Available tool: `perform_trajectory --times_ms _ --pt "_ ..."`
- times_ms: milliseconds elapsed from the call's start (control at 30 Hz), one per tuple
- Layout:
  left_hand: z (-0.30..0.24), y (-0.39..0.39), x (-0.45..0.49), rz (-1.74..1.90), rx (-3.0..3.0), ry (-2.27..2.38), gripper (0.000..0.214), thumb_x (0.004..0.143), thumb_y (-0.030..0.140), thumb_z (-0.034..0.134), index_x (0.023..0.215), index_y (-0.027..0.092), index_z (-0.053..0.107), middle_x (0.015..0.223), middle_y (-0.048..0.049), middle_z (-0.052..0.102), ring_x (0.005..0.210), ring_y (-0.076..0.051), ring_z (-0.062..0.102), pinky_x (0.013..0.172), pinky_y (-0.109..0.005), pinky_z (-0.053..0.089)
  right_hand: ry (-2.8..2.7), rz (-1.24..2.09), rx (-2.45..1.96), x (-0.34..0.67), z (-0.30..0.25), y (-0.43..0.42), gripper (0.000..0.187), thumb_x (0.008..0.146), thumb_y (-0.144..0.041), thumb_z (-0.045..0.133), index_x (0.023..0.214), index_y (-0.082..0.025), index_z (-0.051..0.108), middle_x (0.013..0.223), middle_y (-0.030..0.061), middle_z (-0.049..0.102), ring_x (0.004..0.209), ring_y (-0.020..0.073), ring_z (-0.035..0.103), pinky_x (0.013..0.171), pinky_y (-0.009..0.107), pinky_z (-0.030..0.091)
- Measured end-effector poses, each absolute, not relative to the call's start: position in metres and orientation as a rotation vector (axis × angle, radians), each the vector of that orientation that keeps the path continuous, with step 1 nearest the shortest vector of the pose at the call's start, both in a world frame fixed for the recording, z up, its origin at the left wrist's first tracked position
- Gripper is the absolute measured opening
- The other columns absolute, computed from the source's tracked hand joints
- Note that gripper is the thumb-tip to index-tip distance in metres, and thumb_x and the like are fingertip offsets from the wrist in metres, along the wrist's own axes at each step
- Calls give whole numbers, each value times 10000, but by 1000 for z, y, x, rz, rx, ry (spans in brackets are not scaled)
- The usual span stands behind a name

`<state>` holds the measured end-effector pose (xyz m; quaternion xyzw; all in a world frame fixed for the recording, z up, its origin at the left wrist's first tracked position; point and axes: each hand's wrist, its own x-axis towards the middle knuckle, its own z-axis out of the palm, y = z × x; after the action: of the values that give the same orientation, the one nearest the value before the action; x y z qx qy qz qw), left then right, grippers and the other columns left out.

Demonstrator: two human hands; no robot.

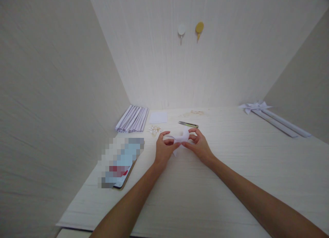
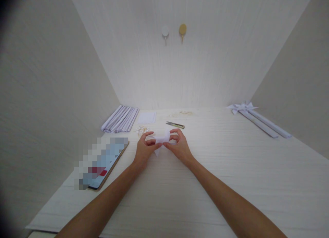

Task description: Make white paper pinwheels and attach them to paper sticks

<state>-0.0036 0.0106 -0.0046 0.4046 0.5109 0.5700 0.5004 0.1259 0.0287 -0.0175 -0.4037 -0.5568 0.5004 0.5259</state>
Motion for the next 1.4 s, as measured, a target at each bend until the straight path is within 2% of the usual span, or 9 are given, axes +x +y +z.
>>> perform_trajectory --times_ms 367,567,800,1067,1200,1300,1400 --pt "-6 12 -6 1377 955 1169 468 471 60 566 912 172 461 535 68 561 482 -77 523 505 -184 391 -1311 1194 -1009 125 -17 29 423 527 -208 661 837 -232 374 645 -50 571 561 125 567 509 250 447" --pt "-8 12 -3 1372 1037 1199 530 484 135 641 974 162 438 562 35 605 509 -108 559 514 -207 414 -1339 1179 -993 126 -18 29 413 531 -214 661 834 -234 380 655 -44 575 560 123 565 505 248 445" --pt "-10 13 -5 1386 1112 1223 578 499 126 650 1038 141 441 569 26 612 528 -107 574 533 -200 427 -1345 1160 -1011 126 -18 29 411 532 -209 656 837 -232 381 652 -42 578 580 137 569 527 256 441" --pt "-11 12 -4 1417 1151 1265 536 506 143 656 1000 150 447 545 40 588 517 -103 564 506 -186 413 -1384 1111 -1017 126 -18 29 410 542 -219 651 842 -232 372 647 -41 580 567 135 553 527 256 423" --pt "-9 13 -6 1428 1126 1279 524 496 147 663 977 157 457 492 67 551 463 -85 527 469 -174 381 -1395 1060 -1008 125 -19 29 406 542 -217 663 847 -221 395 666 -29 584 638 147 569 600 276 424" --pt "-8 18 -14 1477 1007 1286 521 470 147 678 949 163 475 475 86 523 439 -64 493 457 -163 358 -1349 997 -980 126 -19 30 351 576 -248 647 842 -209 420 696 -16 589 702 149 570 671 296 412" --pt "-7 26 -25 1528 849 1186 504 454 149 688 916 169 489 462 105 485 430 -43 464 454 -150 340 -1253 883 -1018 128 -20 34 227 619 -262 602 778 -195 454 667 -18 556 655 132 542 630 277 404"
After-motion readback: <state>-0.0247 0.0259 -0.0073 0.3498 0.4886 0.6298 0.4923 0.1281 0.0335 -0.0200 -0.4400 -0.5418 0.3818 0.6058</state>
